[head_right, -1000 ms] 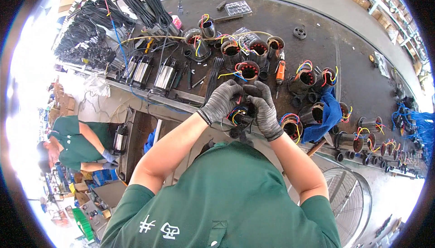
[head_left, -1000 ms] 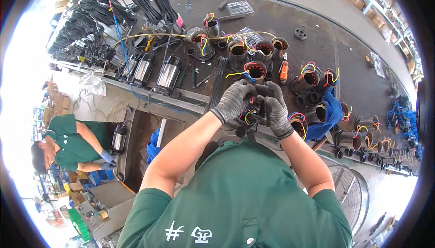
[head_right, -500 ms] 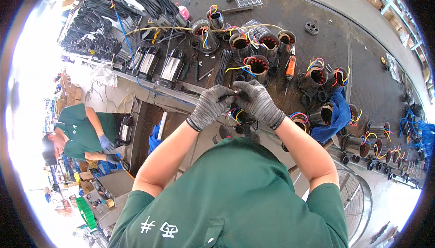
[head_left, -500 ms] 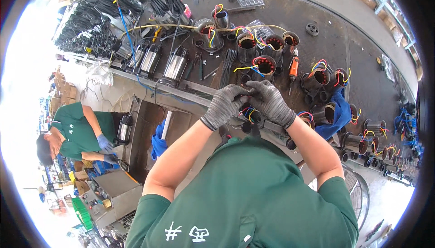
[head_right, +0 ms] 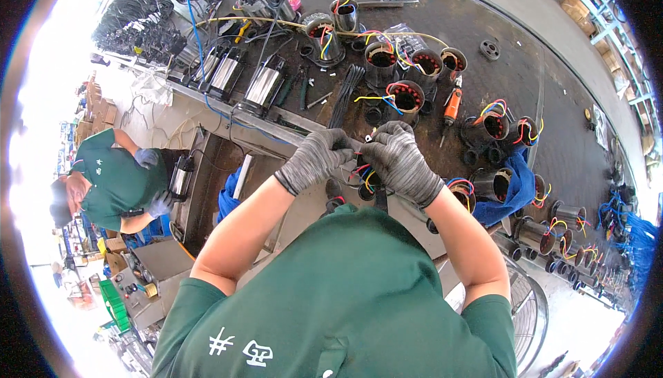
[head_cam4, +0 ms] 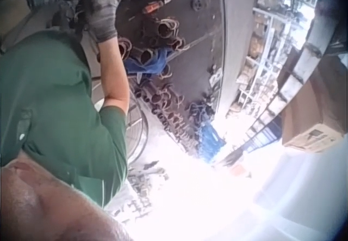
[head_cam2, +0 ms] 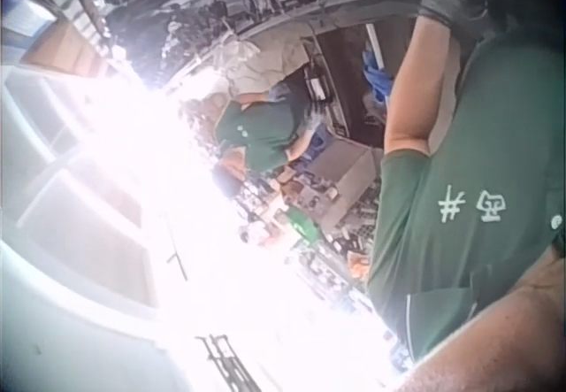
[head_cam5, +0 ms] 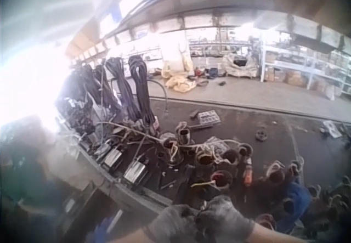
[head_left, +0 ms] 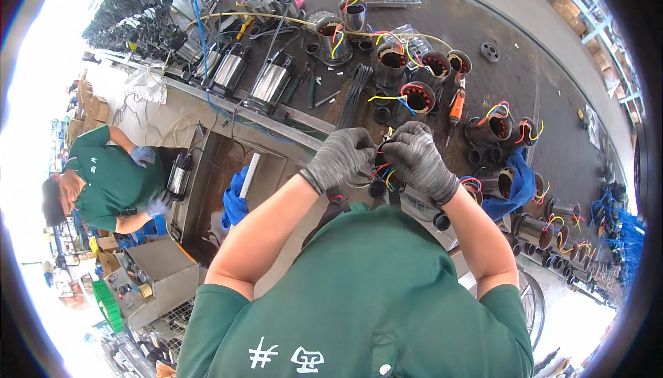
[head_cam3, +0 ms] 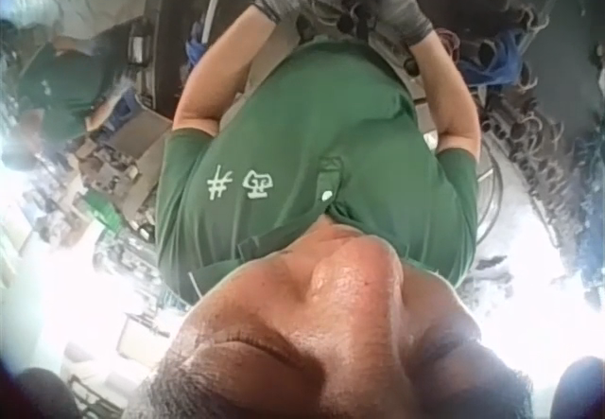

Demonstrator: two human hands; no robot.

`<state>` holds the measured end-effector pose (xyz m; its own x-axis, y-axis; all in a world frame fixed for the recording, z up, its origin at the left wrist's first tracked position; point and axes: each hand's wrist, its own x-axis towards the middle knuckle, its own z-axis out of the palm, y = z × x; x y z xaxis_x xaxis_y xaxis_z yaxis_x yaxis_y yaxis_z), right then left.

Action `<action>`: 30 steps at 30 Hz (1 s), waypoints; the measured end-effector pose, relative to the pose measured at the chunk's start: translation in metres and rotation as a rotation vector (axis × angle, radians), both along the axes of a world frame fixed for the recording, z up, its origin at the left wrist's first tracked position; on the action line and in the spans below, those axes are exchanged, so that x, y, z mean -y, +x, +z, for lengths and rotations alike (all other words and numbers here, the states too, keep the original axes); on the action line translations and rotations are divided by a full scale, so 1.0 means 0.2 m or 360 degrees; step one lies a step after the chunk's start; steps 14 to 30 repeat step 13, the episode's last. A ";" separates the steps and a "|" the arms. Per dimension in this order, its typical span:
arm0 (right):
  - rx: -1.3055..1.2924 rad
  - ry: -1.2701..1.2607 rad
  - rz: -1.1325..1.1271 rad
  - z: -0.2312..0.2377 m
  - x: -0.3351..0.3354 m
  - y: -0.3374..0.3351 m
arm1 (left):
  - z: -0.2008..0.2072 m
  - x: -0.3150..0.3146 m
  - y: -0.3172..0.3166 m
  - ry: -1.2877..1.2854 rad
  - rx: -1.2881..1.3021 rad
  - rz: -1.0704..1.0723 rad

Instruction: The person carries an electronic component to a worktable and spreads paste onto it using a spatula. The person then walks back to the assembly line, inserts the wired component into a motor housing, and tightens screws using a pneumatic screwdriver.

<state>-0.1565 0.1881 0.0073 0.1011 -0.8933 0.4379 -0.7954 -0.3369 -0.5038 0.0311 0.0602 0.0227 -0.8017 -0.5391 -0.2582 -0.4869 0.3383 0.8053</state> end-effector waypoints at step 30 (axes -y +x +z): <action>0.0718 0.0241 -0.0169 -0.10 -0.04 -0.06 | 0.00 -0.19 0.07 -0.0495 0.0009 -0.0251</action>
